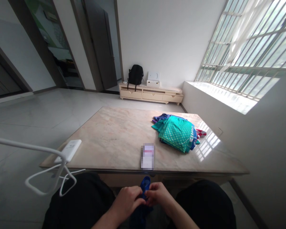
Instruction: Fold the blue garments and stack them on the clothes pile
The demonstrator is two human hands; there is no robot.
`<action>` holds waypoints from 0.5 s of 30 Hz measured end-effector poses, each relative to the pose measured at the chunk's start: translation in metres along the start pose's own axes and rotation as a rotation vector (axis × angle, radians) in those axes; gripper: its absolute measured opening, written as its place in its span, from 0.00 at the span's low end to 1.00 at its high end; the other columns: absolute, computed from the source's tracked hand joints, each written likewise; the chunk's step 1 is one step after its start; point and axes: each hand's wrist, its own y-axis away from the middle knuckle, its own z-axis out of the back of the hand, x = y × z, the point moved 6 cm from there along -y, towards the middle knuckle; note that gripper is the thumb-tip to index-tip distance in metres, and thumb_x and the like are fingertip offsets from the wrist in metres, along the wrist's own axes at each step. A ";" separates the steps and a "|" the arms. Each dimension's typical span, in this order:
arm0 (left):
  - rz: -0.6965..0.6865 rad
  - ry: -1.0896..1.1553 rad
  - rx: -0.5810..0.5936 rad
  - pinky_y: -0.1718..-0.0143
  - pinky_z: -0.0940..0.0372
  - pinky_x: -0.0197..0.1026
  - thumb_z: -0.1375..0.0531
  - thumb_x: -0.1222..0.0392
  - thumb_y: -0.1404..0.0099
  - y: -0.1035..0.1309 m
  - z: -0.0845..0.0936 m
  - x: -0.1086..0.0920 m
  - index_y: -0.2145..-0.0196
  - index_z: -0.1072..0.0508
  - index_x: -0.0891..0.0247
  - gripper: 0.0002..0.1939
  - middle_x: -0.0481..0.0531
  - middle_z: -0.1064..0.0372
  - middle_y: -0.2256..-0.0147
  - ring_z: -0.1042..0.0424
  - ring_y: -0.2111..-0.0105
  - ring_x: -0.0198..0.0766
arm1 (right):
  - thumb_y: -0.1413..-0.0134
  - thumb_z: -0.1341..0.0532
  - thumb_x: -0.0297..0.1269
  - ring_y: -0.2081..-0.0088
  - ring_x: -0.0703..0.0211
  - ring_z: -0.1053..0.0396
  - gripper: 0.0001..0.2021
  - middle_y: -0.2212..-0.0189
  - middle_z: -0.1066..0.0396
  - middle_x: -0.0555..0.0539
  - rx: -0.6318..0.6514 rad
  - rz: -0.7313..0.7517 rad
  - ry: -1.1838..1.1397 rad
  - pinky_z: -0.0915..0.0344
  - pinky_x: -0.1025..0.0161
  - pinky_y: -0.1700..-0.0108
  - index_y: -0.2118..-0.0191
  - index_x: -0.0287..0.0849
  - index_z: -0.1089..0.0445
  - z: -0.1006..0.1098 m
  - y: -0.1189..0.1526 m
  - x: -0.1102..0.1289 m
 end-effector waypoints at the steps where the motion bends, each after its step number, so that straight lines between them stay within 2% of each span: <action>1: -0.008 0.001 -0.005 0.66 0.42 0.38 0.37 0.57 0.33 0.001 0.001 -0.001 0.67 0.24 0.59 0.06 0.49 0.23 0.66 0.24 0.64 0.43 | 0.76 0.23 0.53 0.78 0.58 0.26 0.26 0.80 0.24 0.48 0.002 0.002 -0.004 0.35 0.64 0.74 0.73 0.39 0.29 0.000 0.000 0.001; 7: -0.048 0.035 -0.028 0.64 0.40 0.37 0.44 0.57 0.27 0.002 0.001 -0.002 0.66 0.26 0.60 0.10 0.49 0.24 0.66 0.25 0.64 0.40 | 0.74 0.24 0.57 0.78 0.59 0.26 0.28 0.77 0.24 0.48 0.035 0.018 -0.012 0.36 0.66 0.75 0.73 0.40 0.31 0.000 0.002 0.007; 11: -0.088 0.061 -0.026 0.64 0.40 0.37 0.44 0.58 0.27 0.000 -0.002 -0.004 0.67 0.27 0.60 0.10 0.49 0.26 0.66 0.25 0.64 0.40 | 0.71 0.25 0.58 0.78 0.59 0.26 0.28 0.77 0.23 0.48 0.055 0.029 -0.002 0.35 0.65 0.74 0.73 0.40 0.31 -0.003 0.003 0.006; 15: -0.108 0.101 -0.053 0.64 0.41 0.39 0.46 0.57 0.27 0.000 0.001 -0.008 0.67 0.30 0.60 0.12 0.50 0.28 0.67 0.28 0.65 0.41 | 0.57 0.32 0.65 0.77 0.58 0.25 0.28 0.75 0.23 0.45 0.076 0.061 0.057 0.34 0.64 0.73 0.71 0.39 0.29 0.003 0.001 0.008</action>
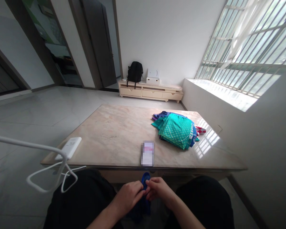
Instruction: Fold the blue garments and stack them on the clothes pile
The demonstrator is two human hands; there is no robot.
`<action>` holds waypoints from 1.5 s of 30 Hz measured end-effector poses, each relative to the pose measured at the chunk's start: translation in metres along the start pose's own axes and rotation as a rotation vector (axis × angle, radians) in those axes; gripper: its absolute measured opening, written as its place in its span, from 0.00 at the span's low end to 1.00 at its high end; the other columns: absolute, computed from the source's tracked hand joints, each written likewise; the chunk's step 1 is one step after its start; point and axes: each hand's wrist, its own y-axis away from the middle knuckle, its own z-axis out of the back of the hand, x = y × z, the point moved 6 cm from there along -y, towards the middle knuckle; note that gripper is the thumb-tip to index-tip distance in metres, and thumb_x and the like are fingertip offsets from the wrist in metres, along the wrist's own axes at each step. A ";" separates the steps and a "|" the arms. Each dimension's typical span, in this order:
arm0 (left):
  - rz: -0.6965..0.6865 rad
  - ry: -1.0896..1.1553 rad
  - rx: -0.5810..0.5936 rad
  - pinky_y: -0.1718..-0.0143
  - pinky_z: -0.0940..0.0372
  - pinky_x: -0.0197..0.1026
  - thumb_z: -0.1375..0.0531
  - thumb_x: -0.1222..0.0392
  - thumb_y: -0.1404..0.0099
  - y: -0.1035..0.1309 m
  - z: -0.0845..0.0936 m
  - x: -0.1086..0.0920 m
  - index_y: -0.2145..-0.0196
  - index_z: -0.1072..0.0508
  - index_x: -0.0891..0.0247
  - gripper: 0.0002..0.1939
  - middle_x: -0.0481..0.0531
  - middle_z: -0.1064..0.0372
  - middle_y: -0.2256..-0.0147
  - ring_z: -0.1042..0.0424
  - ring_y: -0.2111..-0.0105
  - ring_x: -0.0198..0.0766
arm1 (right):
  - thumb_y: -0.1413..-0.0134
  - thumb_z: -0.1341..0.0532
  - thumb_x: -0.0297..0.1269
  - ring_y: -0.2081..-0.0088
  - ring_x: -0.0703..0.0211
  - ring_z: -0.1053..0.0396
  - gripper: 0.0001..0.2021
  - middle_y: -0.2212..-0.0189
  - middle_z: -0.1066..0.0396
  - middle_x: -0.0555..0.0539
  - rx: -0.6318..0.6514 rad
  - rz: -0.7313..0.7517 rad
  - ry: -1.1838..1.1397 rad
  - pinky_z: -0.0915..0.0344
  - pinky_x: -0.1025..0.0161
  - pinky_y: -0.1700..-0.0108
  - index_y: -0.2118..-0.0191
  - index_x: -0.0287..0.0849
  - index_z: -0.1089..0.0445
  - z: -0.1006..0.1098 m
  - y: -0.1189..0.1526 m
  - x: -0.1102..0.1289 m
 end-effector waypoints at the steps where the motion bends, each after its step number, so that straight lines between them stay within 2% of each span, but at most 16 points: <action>1: 0.004 0.014 -0.021 0.63 0.41 0.39 0.47 0.56 0.26 0.001 0.003 -0.001 0.67 0.31 0.60 0.12 0.50 0.29 0.67 0.28 0.65 0.41 | 0.55 0.35 0.66 0.77 0.57 0.25 0.29 0.75 0.23 0.45 -0.008 0.019 0.030 0.33 0.63 0.73 0.71 0.39 0.29 0.005 0.000 0.003; 4: 0.016 0.076 -0.085 0.62 0.39 0.39 0.51 0.55 0.24 0.004 0.016 -0.007 0.66 0.34 0.60 0.13 0.49 0.32 0.67 0.30 0.65 0.40 | 0.55 0.32 0.64 0.70 0.53 0.23 0.27 0.73 0.21 0.44 -0.063 0.122 0.125 0.30 0.59 0.66 0.70 0.40 0.26 0.027 0.001 0.016; 6: 0.011 0.136 -0.112 0.60 0.38 0.38 0.54 0.54 0.23 0.006 0.025 -0.012 0.65 0.35 0.59 0.14 0.48 0.33 0.67 0.30 0.65 0.38 | 0.59 0.27 0.57 0.62 0.48 0.22 0.25 0.65 0.19 0.43 -0.060 0.199 0.171 0.29 0.56 0.58 0.62 0.41 0.23 0.036 0.005 0.026; 9: -0.014 0.245 -0.101 0.59 0.37 0.36 0.56 0.53 0.22 0.008 0.033 -0.020 0.64 0.36 0.58 0.15 0.47 0.34 0.66 0.30 0.64 0.37 | 0.61 0.23 0.48 0.47 0.43 0.26 0.38 0.48 0.23 0.40 0.021 0.279 0.197 0.31 0.50 0.47 0.42 0.47 0.29 0.031 0.012 0.033; 12: -0.066 0.316 -0.047 0.59 0.36 0.35 0.54 0.53 0.22 0.011 0.031 -0.025 0.62 0.34 0.58 0.14 0.47 0.32 0.65 0.29 0.64 0.36 | 0.58 0.23 0.47 0.37 0.43 0.36 0.46 0.36 0.34 0.40 0.097 0.414 0.261 0.37 0.47 0.39 0.33 0.51 0.40 0.013 0.017 0.039; 14: -0.102 0.285 -0.072 0.62 0.36 0.33 0.53 0.53 0.22 0.013 0.030 -0.023 0.61 0.32 0.58 0.13 0.46 0.30 0.66 0.28 0.66 0.35 | 0.55 0.25 0.49 0.41 0.42 0.31 0.39 0.41 0.29 0.39 0.139 0.498 0.333 0.35 0.48 0.42 0.37 0.48 0.34 0.002 0.019 0.042; 16: -0.119 0.221 -0.149 0.64 0.36 0.33 0.51 0.53 0.23 0.015 0.032 -0.018 0.60 0.31 0.57 0.13 0.46 0.29 0.67 0.26 0.68 0.35 | 0.52 0.27 0.49 0.52 0.45 0.24 0.26 0.54 0.21 0.42 0.152 0.539 0.401 0.29 0.52 0.50 0.48 0.43 0.24 -0.005 0.020 0.046; 18: -0.108 0.167 -0.236 0.64 0.36 0.34 0.51 0.51 0.23 0.016 0.036 -0.009 0.60 0.30 0.56 0.13 0.46 0.27 0.68 0.25 0.68 0.37 | 0.47 0.29 0.47 0.60 0.49 0.23 0.16 0.64 0.21 0.46 0.100 0.584 0.460 0.28 0.56 0.56 0.58 0.41 0.22 -0.004 0.023 0.052; 23: 0.045 0.073 -0.463 0.63 0.36 0.40 0.49 0.49 0.25 0.015 0.048 0.018 0.57 0.28 0.56 0.13 0.51 0.23 0.66 0.23 0.66 0.45 | 0.37 0.40 0.36 0.60 0.52 0.30 0.07 0.61 0.27 0.43 -0.162 0.805 0.637 0.34 0.57 0.56 0.57 0.43 0.27 -0.001 0.047 0.071; 26: 0.117 0.058 -0.534 0.63 0.35 0.41 0.50 0.50 0.25 0.013 0.050 0.021 0.58 0.28 0.56 0.13 0.52 0.22 0.65 0.22 0.64 0.47 | 0.38 0.42 0.32 0.60 0.51 0.30 0.07 0.59 0.28 0.41 -0.189 0.911 0.730 0.36 0.58 0.57 0.56 0.44 0.29 -0.013 0.057 0.069; 29: 0.124 0.089 -0.527 0.62 0.33 0.40 0.52 0.51 0.24 0.011 0.046 0.010 0.61 0.29 0.56 0.15 0.50 0.24 0.66 0.23 0.65 0.43 | 0.44 0.41 0.30 0.64 0.52 0.29 0.07 0.63 0.27 0.43 -0.202 0.963 0.768 0.36 0.59 0.61 0.59 0.44 0.30 -0.027 0.059 0.060; 34: 0.138 0.114 -0.536 0.67 0.33 0.37 0.57 0.53 0.22 0.011 0.039 0.000 0.66 0.34 0.57 0.19 0.48 0.29 0.71 0.26 0.70 0.39 | 0.49 0.39 0.28 0.70 0.56 0.28 0.09 0.70 0.26 0.48 -0.230 0.899 0.718 0.35 0.63 0.66 0.60 0.45 0.32 -0.035 0.053 0.052; 39: 0.097 0.076 -0.551 0.70 0.37 0.37 0.56 0.51 0.22 0.015 0.039 0.007 0.65 0.34 0.57 0.18 0.47 0.29 0.74 0.26 0.73 0.40 | 0.45 0.35 0.37 0.66 0.54 0.25 0.14 0.65 0.22 0.48 -0.225 0.774 0.580 0.30 0.64 0.62 0.53 0.44 0.28 -0.029 0.049 0.057; 41: 0.047 0.055 -0.530 0.71 0.38 0.36 0.55 0.50 0.22 0.017 0.037 0.007 0.65 0.32 0.57 0.18 0.46 0.28 0.75 0.25 0.74 0.39 | 0.47 0.32 0.44 0.66 0.53 0.25 0.14 0.67 0.21 0.48 -0.180 0.697 0.497 0.30 0.62 0.62 0.58 0.42 0.24 -0.028 0.046 0.054; 43: -0.007 0.038 -0.506 0.71 0.38 0.36 0.53 0.48 0.23 0.018 0.035 0.004 0.65 0.31 0.56 0.18 0.45 0.27 0.74 0.24 0.74 0.38 | 0.51 0.30 0.49 0.70 0.54 0.28 0.16 0.73 0.24 0.49 -0.131 0.628 0.451 0.31 0.63 0.66 0.66 0.40 0.22 -0.028 0.043 0.049; 45: -0.050 0.027 -0.490 0.70 0.38 0.35 0.51 0.46 0.24 0.019 0.034 0.001 0.64 0.30 0.56 0.17 0.45 0.26 0.73 0.23 0.74 0.37 | 0.51 0.30 0.52 0.72 0.54 0.30 0.17 0.76 0.26 0.50 -0.147 0.613 0.455 0.32 0.63 0.68 0.69 0.41 0.22 -0.028 0.043 0.045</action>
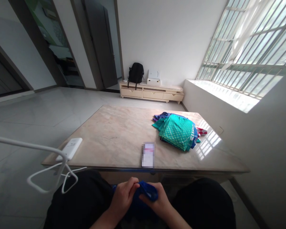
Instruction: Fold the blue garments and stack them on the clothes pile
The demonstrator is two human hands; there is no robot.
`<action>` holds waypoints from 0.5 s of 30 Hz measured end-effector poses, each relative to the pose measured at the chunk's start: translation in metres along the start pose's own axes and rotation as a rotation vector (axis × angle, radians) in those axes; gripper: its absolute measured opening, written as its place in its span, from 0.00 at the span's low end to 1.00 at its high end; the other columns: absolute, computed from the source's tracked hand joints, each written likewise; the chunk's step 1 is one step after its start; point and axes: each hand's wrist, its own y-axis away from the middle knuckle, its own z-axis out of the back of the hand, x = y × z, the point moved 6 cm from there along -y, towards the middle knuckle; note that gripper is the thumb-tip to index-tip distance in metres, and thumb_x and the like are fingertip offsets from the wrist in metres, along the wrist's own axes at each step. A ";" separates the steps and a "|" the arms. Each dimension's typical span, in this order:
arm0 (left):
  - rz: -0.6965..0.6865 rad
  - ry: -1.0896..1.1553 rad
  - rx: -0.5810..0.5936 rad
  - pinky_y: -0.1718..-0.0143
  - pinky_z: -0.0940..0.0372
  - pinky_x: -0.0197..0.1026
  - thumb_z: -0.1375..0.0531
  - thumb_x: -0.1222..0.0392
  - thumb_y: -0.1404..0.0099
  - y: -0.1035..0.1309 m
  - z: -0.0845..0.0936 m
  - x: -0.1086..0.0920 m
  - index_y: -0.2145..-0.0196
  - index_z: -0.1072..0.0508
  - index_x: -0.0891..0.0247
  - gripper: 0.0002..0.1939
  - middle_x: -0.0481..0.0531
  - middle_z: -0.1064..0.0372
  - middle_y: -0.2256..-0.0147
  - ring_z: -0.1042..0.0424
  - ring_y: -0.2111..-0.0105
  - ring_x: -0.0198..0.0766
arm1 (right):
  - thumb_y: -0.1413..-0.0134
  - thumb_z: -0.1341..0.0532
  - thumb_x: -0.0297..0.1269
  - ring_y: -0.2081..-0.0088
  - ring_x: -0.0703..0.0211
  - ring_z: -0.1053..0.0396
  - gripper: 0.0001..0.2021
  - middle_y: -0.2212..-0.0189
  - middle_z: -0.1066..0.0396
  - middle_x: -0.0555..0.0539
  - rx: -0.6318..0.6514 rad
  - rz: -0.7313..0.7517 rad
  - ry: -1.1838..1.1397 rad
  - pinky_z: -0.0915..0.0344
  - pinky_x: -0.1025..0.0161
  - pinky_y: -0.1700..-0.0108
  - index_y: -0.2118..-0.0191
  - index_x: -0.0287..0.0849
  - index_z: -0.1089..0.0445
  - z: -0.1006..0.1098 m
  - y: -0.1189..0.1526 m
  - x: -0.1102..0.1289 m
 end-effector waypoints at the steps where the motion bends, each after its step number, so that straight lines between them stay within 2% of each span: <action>1: -0.016 0.002 0.005 0.71 0.38 0.35 0.50 0.46 0.24 0.000 0.000 -0.001 0.63 0.30 0.56 0.17 0.44 0.26 0.73 0.23 0.74 0.37 | 0.50 0.31 0.53 0.71 0.53 0.29 0.17 0.76 0.26 0.49 -0.024 0.005 0.016 0.31 0.62 0.67 0.69 0.41 0.21 0.001 0.001 0.000; 4: -0.044 0.010 -0.001 0.71 0.38 0.34 0.49 0.46 0.24 0.001 0.000 -0.004 0.63 0.29 0.55 0.15 0.43 0.25 0.73 0.23 0.74 0.36 | 0.47 0.33 0.53 0.66 0.49 0.27 0.15 0.72 0.24 0.46 -0.092 0.068 0.061 0.29 0.58 0.61 0.65 0.45 0.20 0.001 0.006 0.003; 6: -0.051 0.017 -0.017 0.71 0.38 0.33 0.47 0.47 0.25 0.001 0.001 -0.004 0.63 0.29 0.55 0.14 0.42 0.25 0.73 0.23 0.75 0.35 | 0.49 0.32 0.53 0.62 0.47 0.25 0.15 0.67 0.22 0.44 -0.124 0.105 0.074 0.29 0.56 0.57 0.63 0.47 0.20 -0.002 0.010 0.003; 9: -0.048 0.029 -0.052 0.71 0.37 0.34 0.46 0.45 0.26 0.002 0.004 -0.003 0.64 0.28 0.55 0.15 0.43 0.24 0.73 0.23 0.75 0.36 | 0.57 0.28 0.57 0.58 0.42 0.24 0.24 0.60 0.21 0.40 -0.278 0.059 0.060 0.28 0.51 0.53 0.57 0.46 0.21 -0.002 0.016 -0.001; 11: -0.046 0.038 -0.070 0.70 0.37 0.35 0.44 0.43 0.28 0.004 0.006 -0.002 0.65 0.27 0.56 0.16 0.44 0.24 0.73 0.24 0.75 0.37 | 0.59 0.27 0.58 0.60 0.42 0.24 0.26 0.62 0.21 0.40 -0.357 0.017 0.041 0.28 0.52 0.55 0.59 0.45 0.21 -0.004 0.019 0.001; 12: -0.047 0.040 -0.076 0.70 0.37 0.35 0.43 0.42 0.29 0.005 0.008 -0.002 0.66 0.27 0.56 0.17 0.44 0.24 0.74 0.24 0.75 0.37 | 0.56 0.29 0.58 0.62 0.44 0.24 0.23 0.64 0.21 0.42 -0.362 0.014 0.034 0.28 0.54 0.57 0.61 0.45 0.21 -0.006 0.019 0.004; 15: -0.012 0.102 -0.052 0.69 0.37 0.36 0.43 0.38 0.31 0.005 0.011 -0.002 0.67 0.26 0.56 0.20 0.46 0.24 0.73 0.24 0.73 0.39 | 0.47 0.32 0.53 0.71 0.52 0.26 0.16 0.74 0.24 0.47 -0.303 0.085 0.054 0.31 0.61 0.66 0.70 0.45 0.21 -0.009 0.017 0.027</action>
